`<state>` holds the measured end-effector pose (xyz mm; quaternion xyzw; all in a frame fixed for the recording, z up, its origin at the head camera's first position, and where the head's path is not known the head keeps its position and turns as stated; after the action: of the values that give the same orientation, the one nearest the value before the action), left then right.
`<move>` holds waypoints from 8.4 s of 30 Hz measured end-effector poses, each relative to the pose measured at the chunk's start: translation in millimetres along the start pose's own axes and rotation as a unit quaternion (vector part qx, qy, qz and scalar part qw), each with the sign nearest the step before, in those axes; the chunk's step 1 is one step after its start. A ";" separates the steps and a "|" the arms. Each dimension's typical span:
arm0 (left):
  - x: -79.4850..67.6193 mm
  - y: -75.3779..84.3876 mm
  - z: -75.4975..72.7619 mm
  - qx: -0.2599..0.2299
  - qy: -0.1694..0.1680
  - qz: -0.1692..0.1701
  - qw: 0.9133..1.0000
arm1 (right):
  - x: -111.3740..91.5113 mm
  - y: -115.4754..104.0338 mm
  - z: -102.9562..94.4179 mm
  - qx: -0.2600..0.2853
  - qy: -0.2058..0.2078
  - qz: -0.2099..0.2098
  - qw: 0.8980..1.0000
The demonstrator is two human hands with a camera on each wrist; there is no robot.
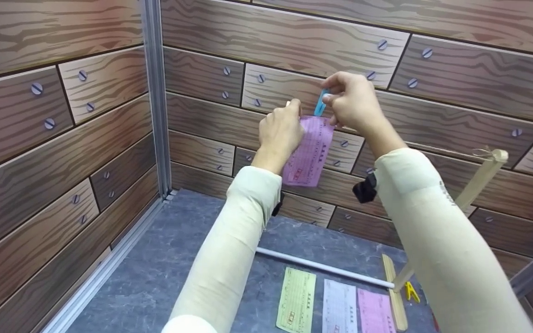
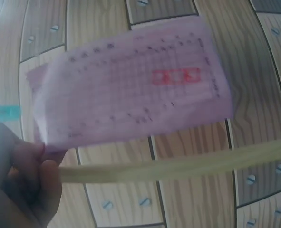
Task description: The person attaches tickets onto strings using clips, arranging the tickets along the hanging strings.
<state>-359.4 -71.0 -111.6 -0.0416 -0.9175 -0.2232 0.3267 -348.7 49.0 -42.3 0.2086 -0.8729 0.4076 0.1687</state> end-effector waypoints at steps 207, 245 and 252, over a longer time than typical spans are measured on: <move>-249.2 -110.3 271.0 -0.434 -0.154 -0.166 0.872 | -406.8 477.4 -67.0 0.256 0.231 0.407 0.846; -169.9 -45.6 187.6 -0.482 -0.076 -0.065 0.871 | -315.6 360.5 -92.4 0.355 0.183 0.171 0.901; -154.7 -34.3 173.7 -0.488 -0.060 -0.056 0.869 | -305.1 342.0 -93.4 0.345 0.169 0.143 0.912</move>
<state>-346.7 -15.2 -339.7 -0.1576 -0.7101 -0.6578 0.1954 -247.4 389.7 -346.2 0.0550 -0.6568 0.7324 0.1710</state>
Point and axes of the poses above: each hand's wrist, its own x-axis towards the middle knuckle, its own z-axis out of the palm, y = z × x, the point moved 9 cm from there along x, towards the middle knuckle, and after that the axes turned 4 degrees about x, right-handed, at the moved point
